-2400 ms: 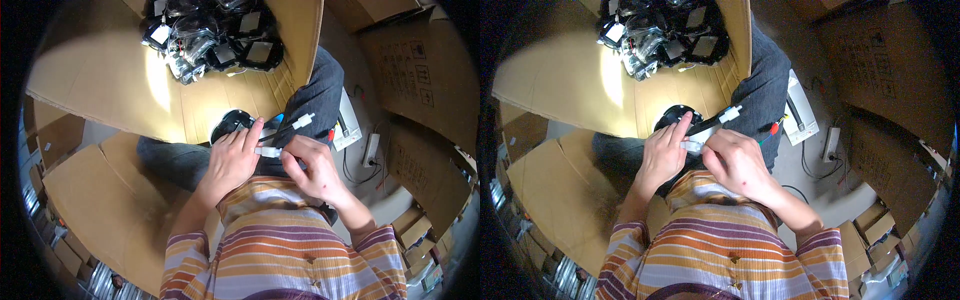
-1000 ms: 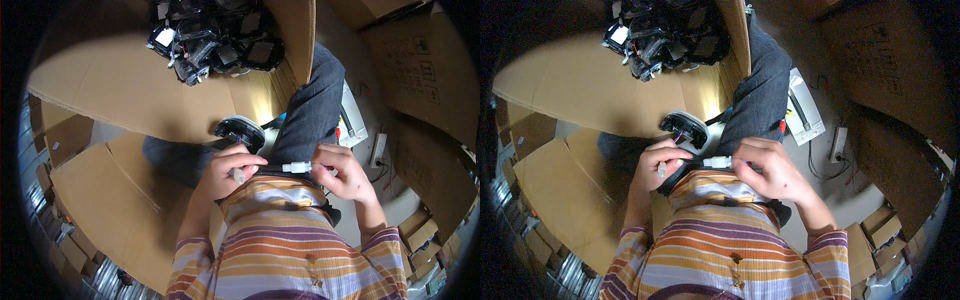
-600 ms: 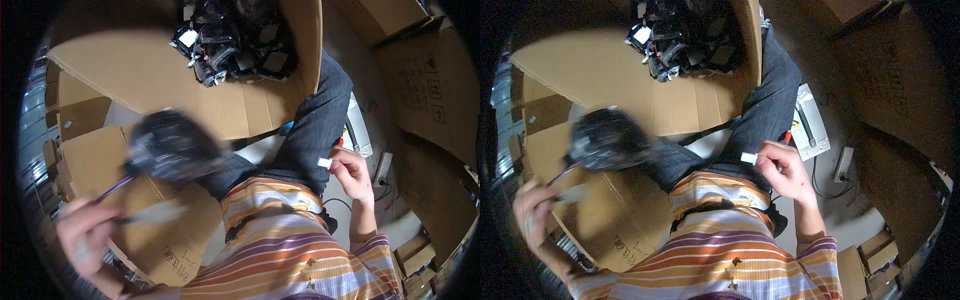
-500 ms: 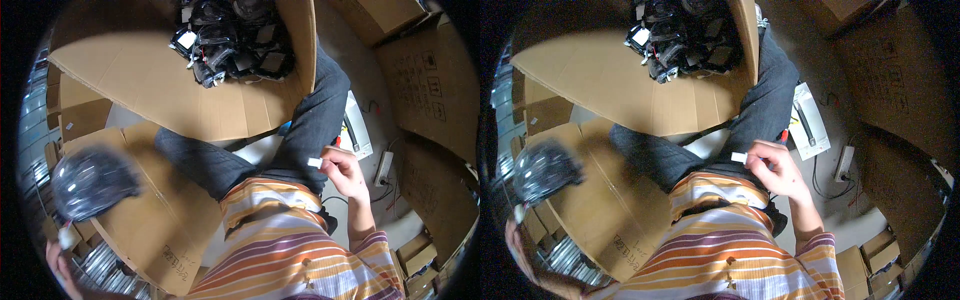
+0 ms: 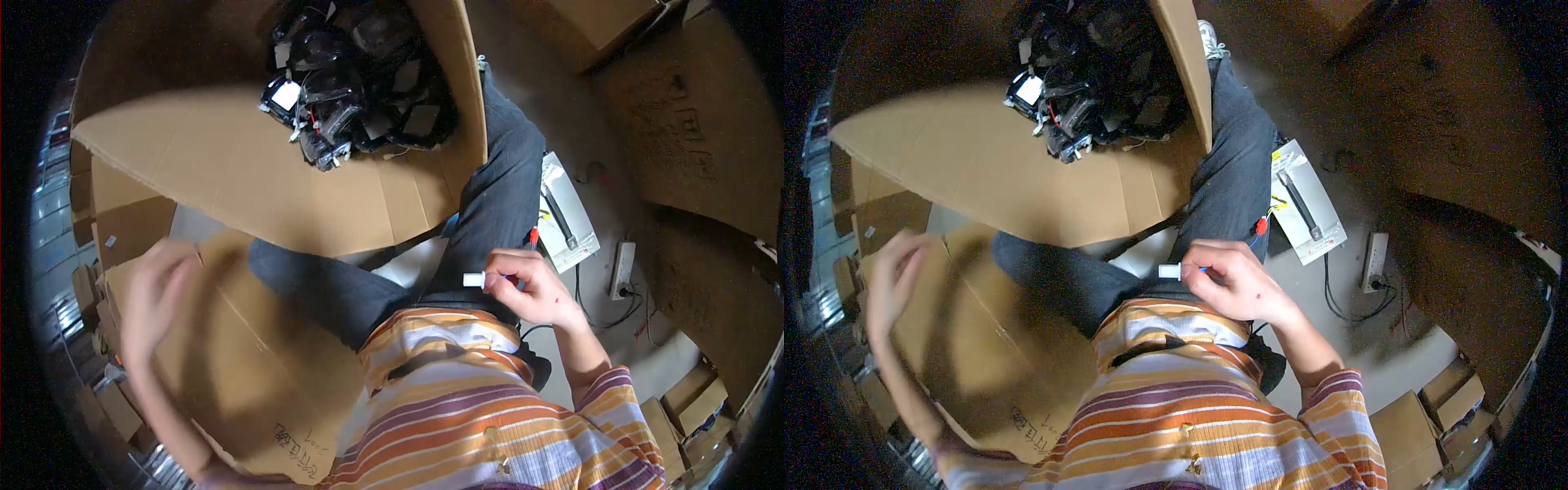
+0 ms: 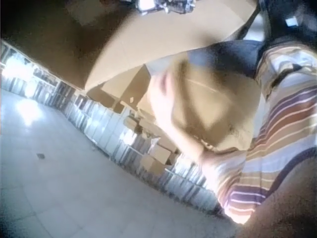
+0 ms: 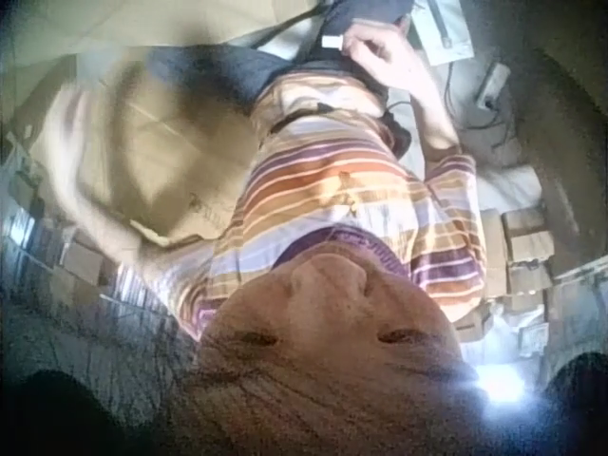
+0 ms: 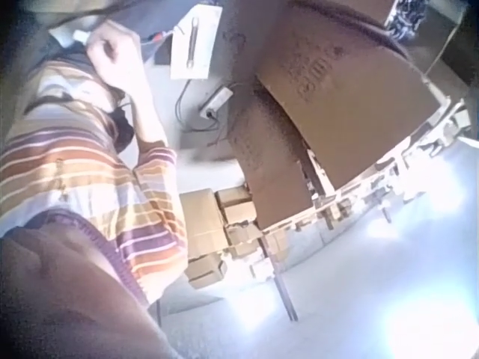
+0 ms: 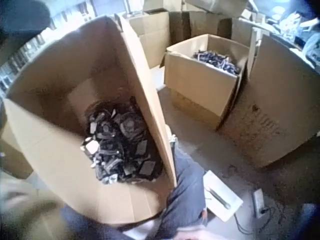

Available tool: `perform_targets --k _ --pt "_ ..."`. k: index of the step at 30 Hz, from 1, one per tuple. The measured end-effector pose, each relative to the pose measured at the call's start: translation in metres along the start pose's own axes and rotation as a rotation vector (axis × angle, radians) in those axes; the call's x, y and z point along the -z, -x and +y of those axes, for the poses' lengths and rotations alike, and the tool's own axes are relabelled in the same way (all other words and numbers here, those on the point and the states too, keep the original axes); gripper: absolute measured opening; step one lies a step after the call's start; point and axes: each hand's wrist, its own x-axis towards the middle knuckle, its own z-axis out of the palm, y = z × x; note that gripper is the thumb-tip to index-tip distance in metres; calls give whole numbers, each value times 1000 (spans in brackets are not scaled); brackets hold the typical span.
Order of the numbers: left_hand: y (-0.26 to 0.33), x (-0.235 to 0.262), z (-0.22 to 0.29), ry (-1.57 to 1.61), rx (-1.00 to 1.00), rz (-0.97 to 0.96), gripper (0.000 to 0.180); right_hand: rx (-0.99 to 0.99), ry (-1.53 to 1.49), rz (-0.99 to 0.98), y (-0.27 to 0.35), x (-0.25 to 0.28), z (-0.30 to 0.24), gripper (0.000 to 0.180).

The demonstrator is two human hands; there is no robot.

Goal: The person connects wiring harnesses and plastic connectors to electronic components by hand, sorting them from cardboard shipping boxes.

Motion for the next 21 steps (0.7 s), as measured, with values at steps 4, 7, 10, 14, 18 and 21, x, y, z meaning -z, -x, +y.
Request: perform_targets --k 4,7,10,14,18,21 --pt "-164 -116 41 224 -374 -82 22 -15 -20 39 0 10 0 11" --pt "-253 -196 49 276 -343 22 28 -94 -57 63 2 11 3 11" --pt "-299 -251 73 172 -105 -38 33 -191 -98 89 0 15 14 12" --pt "-322 -285 97 210 -166 178 37 -290 -132 102 -9 21 25 12" --pt "-338 -295 106 28 -64 193 40 -299 -168 110 -20 26 27 11" --pt "-344 -305 116 -144 115 230 50 -296 -165 111 -23 30 28 11"
